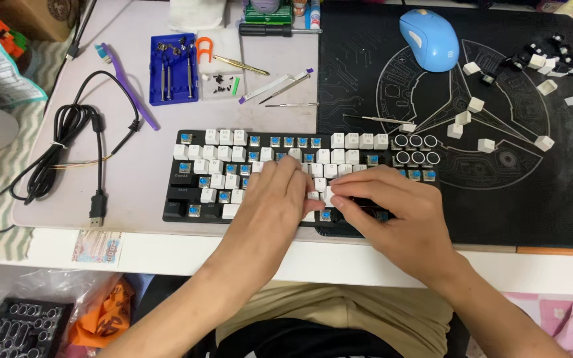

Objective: The person assembles a mechanical keyboard by placing white and black keycaps onto switches on a black keyboard base. They handle keycaps one at a time, aligning and pressing them into place across the keyboard layout.

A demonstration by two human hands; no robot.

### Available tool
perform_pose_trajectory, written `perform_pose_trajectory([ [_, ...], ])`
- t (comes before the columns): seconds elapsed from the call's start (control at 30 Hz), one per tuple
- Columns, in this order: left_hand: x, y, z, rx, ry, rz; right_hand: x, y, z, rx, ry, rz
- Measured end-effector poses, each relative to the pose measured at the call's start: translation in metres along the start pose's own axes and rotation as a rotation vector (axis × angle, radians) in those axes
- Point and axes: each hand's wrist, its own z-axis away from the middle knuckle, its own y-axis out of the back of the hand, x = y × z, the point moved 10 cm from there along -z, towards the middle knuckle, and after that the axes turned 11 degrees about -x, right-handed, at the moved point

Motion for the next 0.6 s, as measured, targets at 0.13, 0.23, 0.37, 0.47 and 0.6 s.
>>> perform_pose_trajectory([
  [0.13,-0.003,0.008,0.007,-0.009,-0.016,-0.030,-0.004,-0.002,-0.001,-0.008,0.035,0.035],
  [0.23,-0.019,0.022,0.018,0.041,0.015,-0.004,-0.011,-0.005,-0.004,0.002,0.069,0.066],
  [0.37,-0.036,0.041,0.040,0.059,0.079,-0.054,-0.010,-0.021,-0.003,-0.041,0.130,0.165],
  [0.47,-0.042,0.052,0.052,0.118,0.101,-0.007,-0.017,-0.029,-0.005,-0.098,0.189,0.242],
  [0.6,-0.034,0.047,0.049,0.133,0.076,0.051,-0.021,-0.036,0.000,-0.185,0.265,0.337],
])
